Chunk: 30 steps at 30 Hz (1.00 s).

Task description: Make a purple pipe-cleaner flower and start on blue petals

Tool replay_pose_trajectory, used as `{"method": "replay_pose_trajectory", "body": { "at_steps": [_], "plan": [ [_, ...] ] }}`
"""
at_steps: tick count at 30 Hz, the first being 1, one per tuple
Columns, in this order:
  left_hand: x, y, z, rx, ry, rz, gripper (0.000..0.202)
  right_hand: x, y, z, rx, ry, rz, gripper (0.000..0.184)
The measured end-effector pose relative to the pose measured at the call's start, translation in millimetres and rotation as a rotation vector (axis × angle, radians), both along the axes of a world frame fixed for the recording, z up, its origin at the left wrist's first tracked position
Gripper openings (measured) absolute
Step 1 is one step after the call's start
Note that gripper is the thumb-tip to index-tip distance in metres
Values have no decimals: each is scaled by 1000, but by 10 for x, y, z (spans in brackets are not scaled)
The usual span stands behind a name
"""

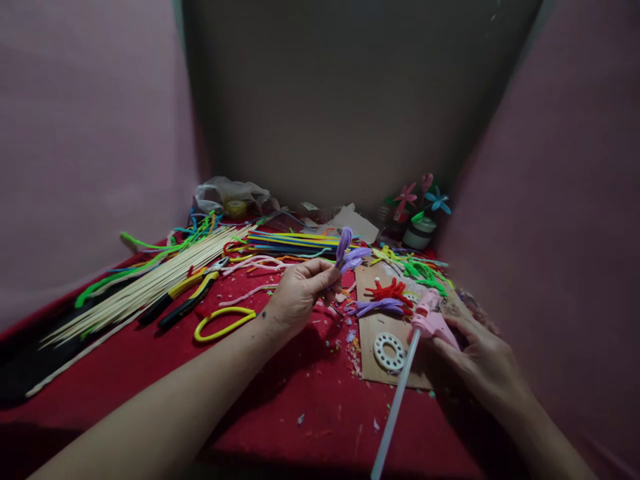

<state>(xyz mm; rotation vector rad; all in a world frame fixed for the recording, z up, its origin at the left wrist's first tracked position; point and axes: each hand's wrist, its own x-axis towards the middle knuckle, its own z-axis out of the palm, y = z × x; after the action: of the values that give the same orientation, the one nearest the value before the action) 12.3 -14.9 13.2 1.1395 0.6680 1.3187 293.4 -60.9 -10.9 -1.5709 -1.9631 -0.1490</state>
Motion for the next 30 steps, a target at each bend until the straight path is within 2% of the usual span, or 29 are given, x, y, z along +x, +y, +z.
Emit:
{"method": "replay_pose_trajectory", "body": {
  "at_steps": [4, 9, 12, 15, 17, 19, 21, 22, 25, 27, 30],
  "plan": [
    [2, 3, -12, -7, 8, 2, 19, 259, -8, -69, -190, -83, -109, 36],
    [7, 3, -4, -11, 4, 18, 20, 504, -5, -132, -252, -152, -173, 36],
    [16, -5, -1, -23, 9, 9, 20, 607, 42, -216, -227, -198, -213, 40],
    [28, -18, -1, -28, 2, -16, 21, 667, 89, -247, -162, -236, -182, 44],
    [38, -34, 5, -30, -15, -34, 21, 625, 79, -186, -113, -247, -160, 44],
    [47, -56, 20, -38, -42, -53, 21, 459, 25, -65, -38, -198, -190, 41],
    [56, -81, 39, -58, -73, -71, 21, 157, -50, 74, 26, 32, -142, 35],
    [60, -94, 48, -72, -87, -80, 21, -34, -82, 134, -30, 214, -25, 32],
    [66, -123, 68, -105, -128, -128, 21, -647, -99, 236, -472, 777, 275, 26],
    [69, -136, 76, -116, -149, -158, 20, -991, -37, 257, -551, 1195, 366, 26],
    [75, -152, 82, -144, -159, -172, 20, -1315, 89, 283, -577, 1633, 431, 22]
  ]
}}
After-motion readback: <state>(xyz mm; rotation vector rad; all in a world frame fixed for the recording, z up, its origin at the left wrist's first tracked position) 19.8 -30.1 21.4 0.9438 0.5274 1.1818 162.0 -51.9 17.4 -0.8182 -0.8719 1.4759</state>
